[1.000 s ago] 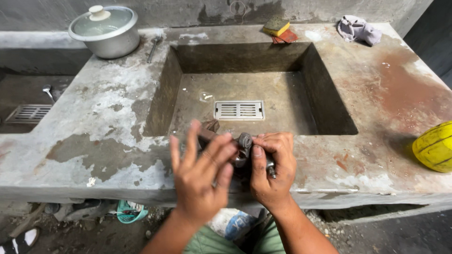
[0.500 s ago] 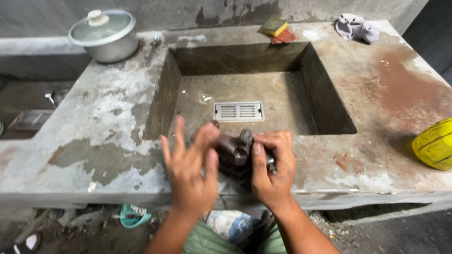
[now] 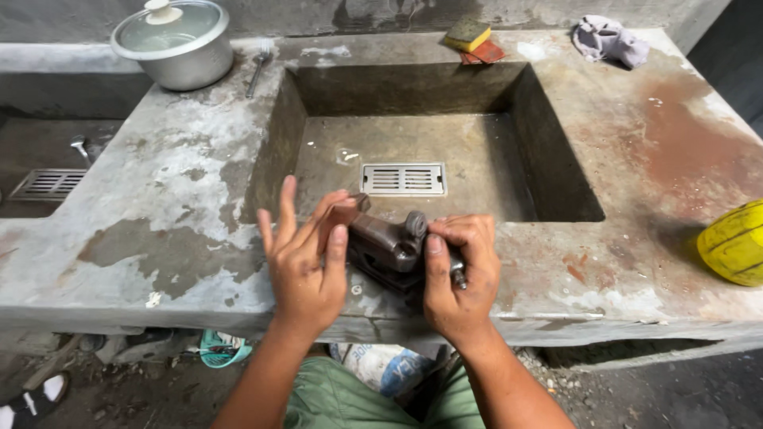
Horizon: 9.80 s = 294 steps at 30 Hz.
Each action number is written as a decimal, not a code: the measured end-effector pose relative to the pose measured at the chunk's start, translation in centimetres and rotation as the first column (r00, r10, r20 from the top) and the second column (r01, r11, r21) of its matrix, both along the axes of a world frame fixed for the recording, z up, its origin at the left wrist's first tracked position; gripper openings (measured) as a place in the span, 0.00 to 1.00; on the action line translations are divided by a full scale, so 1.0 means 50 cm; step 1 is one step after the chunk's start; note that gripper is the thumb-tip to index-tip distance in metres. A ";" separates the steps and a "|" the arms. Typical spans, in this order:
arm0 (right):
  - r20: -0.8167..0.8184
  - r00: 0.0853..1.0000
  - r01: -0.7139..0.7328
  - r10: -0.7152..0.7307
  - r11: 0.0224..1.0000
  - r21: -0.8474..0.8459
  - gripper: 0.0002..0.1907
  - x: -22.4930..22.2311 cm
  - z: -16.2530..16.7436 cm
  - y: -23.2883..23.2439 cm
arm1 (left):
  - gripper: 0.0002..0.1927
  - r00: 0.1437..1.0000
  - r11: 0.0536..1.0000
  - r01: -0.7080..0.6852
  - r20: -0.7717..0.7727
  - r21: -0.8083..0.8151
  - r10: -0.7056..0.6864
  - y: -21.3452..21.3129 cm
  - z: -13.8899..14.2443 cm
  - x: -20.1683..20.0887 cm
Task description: The person scrubs a metal mechanical part with a sanding block, sprays it with a cleaning solution, and rinses it under running water in a utility sink. The part is turned and manipulated to clean multiple surfaces.
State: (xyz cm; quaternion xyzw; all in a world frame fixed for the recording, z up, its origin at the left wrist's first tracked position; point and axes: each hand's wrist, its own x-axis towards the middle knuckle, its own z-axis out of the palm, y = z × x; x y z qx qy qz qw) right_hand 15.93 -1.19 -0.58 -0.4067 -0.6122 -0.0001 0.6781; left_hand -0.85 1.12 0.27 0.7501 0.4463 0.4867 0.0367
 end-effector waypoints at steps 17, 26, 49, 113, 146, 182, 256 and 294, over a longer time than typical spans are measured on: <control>0.017 1.000 0.003 -0.004 0.999 0.034 0.03 0.003 -0.002 0.002 | 0.18 0.997 0.990 0.070 -0.021 0.126 -0.068 -0.011 -0.002 0.017; 0.020 1.000 0.012 -0.012 1.000 0.018 0.03 0.000 -0.001 0.001 | 0.19 1.000 0.993 0.011 -0.015 0.122 -0.010 -0.010 0.003 0.020; -0.111 0.993 -0.041 0.035 0.998 -0.053 0.05 0.024 -0.019 0.006 | 0.24 0.962 0.962 -0.273 -0.002 -0.012 0.273 -0.038 -0.076 0.094; -0.003 0.998 0.055 -0.055 0.998 -0.005 0.05 0.023 -0.006 0.002 | 0.25 0.957 0.957 -0.288 -0.017 0.021 0.288 -0.070 -0.010 0.121; -0.004 0.997 0.076 -0.076 0.997 0.010 0.04 0.019 -0.009 0.003 | 0.25 0.935 0.935 -0.355 -0.016 -0.016 0.354 -0.041 0.001 0.108; -0.003 0.996 0.084 -0.084 0.996 0.011 0.04 0.015 -0.006 0.005 | 0.26 0.966 0.964 -0.259 -0.028 -0.054 0.258 -0.050 -0.051 0.107; -0.145 0.989 0.032 -0.042 0.997 -0.066 0.06 0.036 -0.022 0.017 | 0.26 0.950 0.950 -0.299 -0.126 -0.092 0.287 -0.046 -0.048 0.114; -0.139 0.990 -0.028 0.006 0.987 -0.159 0.10 0.084 -0.016 0.012 | 0.20 0.994 0.996 -0.089 -0.059 0.010 0.090 -0.122 -0.089 0.096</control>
